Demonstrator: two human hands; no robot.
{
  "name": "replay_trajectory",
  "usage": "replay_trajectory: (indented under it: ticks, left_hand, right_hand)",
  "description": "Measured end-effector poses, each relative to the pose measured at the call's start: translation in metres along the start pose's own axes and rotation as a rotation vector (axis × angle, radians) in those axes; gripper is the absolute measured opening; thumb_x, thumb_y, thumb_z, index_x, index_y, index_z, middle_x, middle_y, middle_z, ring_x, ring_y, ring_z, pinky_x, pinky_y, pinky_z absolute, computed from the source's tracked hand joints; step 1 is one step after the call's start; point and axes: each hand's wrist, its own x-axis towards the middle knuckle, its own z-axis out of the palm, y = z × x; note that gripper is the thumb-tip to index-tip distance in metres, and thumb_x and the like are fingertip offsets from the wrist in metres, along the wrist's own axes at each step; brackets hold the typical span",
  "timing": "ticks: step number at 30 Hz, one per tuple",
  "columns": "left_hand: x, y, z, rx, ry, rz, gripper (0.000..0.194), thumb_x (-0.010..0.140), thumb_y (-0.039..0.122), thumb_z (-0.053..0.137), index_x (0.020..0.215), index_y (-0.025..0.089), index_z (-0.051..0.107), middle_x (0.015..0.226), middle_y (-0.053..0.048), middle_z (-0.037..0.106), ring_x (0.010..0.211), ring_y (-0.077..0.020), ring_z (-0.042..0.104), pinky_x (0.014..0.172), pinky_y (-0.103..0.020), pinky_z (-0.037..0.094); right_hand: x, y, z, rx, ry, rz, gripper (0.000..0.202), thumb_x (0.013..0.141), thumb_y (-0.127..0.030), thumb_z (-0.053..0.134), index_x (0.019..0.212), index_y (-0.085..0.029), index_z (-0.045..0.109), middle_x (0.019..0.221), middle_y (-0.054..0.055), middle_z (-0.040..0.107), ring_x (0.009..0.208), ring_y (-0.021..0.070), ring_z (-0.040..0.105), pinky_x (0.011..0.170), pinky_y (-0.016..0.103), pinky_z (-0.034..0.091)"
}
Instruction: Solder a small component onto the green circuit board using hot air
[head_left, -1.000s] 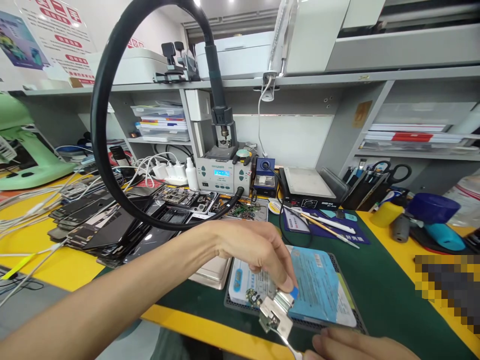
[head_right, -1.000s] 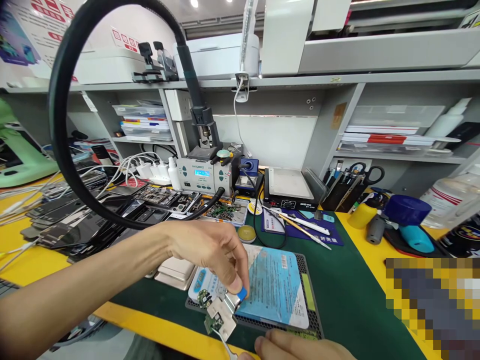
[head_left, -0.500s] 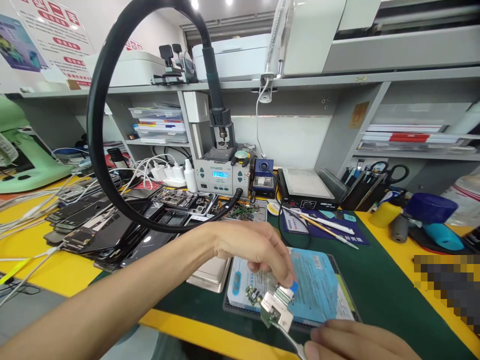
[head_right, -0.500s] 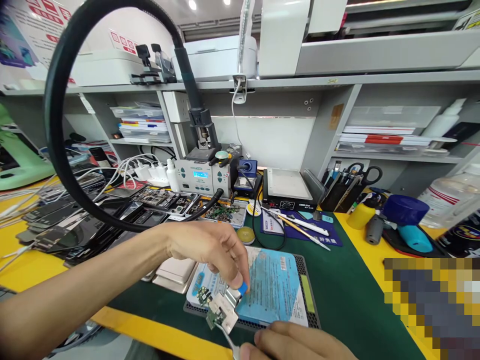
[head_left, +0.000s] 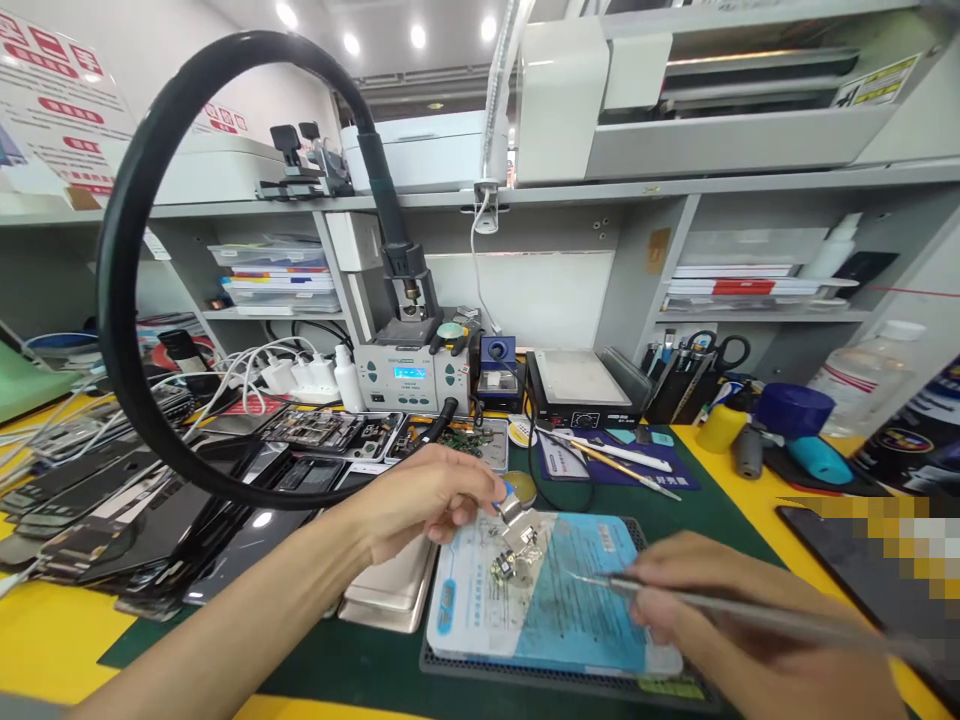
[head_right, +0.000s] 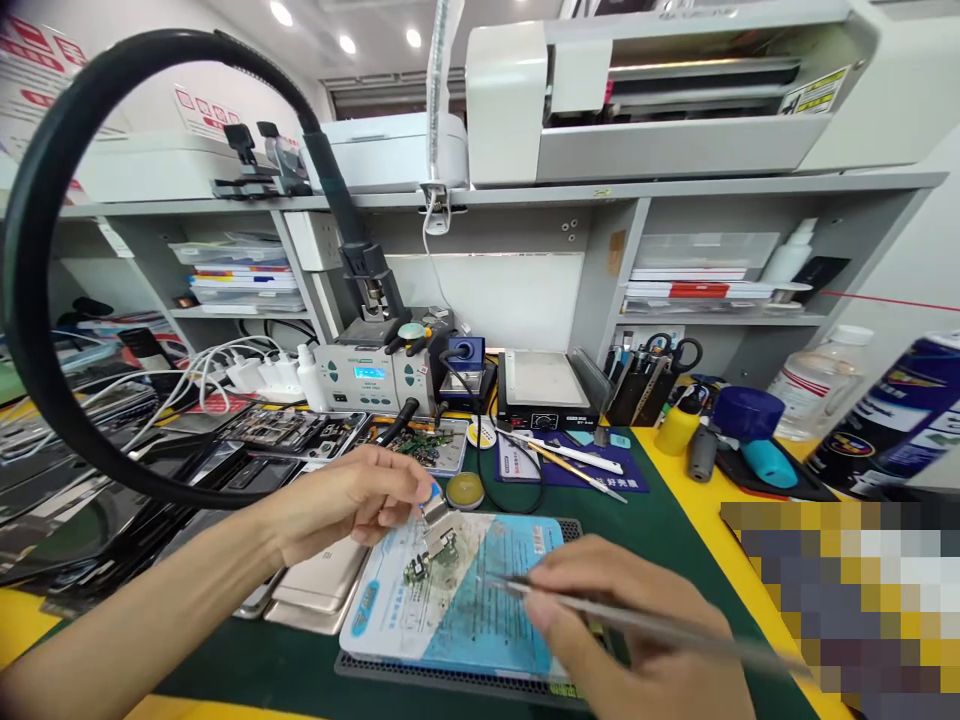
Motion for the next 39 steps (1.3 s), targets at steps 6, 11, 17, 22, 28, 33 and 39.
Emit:
replay_trajectory:
  ticks: [6,11,17,22,28,33,39]
  left_hand:
    - [-0.006,-0.006,0.005,-0.049,0.025,-0.004,0.016,0.068,0.025,0.078,0.075,0.014,0.068,0.064,0.003,0.053,0.054,-0.0069,0.033,0.046,-0.023,0.014]
    - [-0.009,-0.002,0.013,-0.035,0.005,-0.005,0.012,0.070,0.021,0.077,0.077,0.013,0.071,0.057,0.005,0.046,0.052,-0.0065,0.029,0.046,-0.023,0.014]
    - [-0.010,0.000,0.018,-0.010,0.004,-0.005,0.019,0.070,0.026,0.081,0.079,0.013,0.070,0.058,0.005,0.047,0.051,-0.0058,0.029,0.046,-0.023,0.014]
    - [-0.009,-0.001,0.016,0.030,-0.021,-0.004,0.017,0.072,0.027,0.081,0.078,0.015,0.071,0.054,0.007,0.044,0.049,-0.0058,0.029,0.047,-0.023,0.018]
    - [-0.007,0.002,0.019,0.121,-0.018,0.026,0.019,0.072,0.030,0.081,0.080,0.013,0.076,0.064,0.002,0.057,0.053,-0.0074,0.036,0.048,-0.025,0.024]
    - [-0.005,0.006,0.020,0.165,-0.020,0.047,0.021,0.070,0.031,0.081,0.080,0.013,0.077,0.066,0.001,0.058,0.055,-0.0084,0.037,0.049,-0.025,0.025]
    - [-0.004,0.006,0.019,0.197,-0.039,0.045,0.022,0.074,0.033,0.080,0.085,0.013,0.078,0.067,0.001,0.059,0.058,-0.0094,0.040,0.051,-0.025,0.028]
  right_hand:
    - [0.022,-0.008,0.003,0.573,-0.163,0.652,0.035,0.081,-0.049,0.082,0.087,-0.015,0.074,0.061,0.006,0.073,0.049,0.0156,0.063,0.050,0.025,0.052]
    - [0.024,-0.006,0.004,0.664,-0.215,0.710,0.034,0.082,-0.046,0.083,0.086,-0.015,0.071,0.059,0.005,0.073,0.048,0.0137,0.062,0.049,0.024,0.050]
    - [0.025,-0.001,0.003,0.700,-0.261,0.720,0.029,0.086,-0.041,0.080,0.084,-0.013,0.072,0.061,0.004,0.073,0.050,0.0118,0.062,0.051,0.022,0.049]
    - [0.026,-0.003,0.001,0.719,-0.295,0.709,0.029,0.086,-0.040,0.081,0.081,-0.012,0.076,0.060,0.004,0.072,0.051,0.0112,0.063,0.051,0.020,0.051]
    - [0.029,-0.007,0.000,0.705,-0.292,0.739,0.028,0.081,-0.039,0.085,0.080,-0.013,0.075,0.062,0.004,0.073,0.052,0.0128,0.064,0.052,0.022,0.054]
    - [0.029,-0.006,0.000,0.707,-0.301,0.747,0.030,0.081,-0.040,0.085,0.079,-0.013,0.074,0.059,0.004,0.071,0.050,0.0125,0.063,0.051,0.022,0.052]
    - [0.028,0.000,0.000,0.723,-0.302,0.729,0.023,0.082,-0.034,0.084,0.081,-0.013,0.075,0.061,0.003,0.072,0.052,0.0128,0.063,0.053,0.022,0.054]
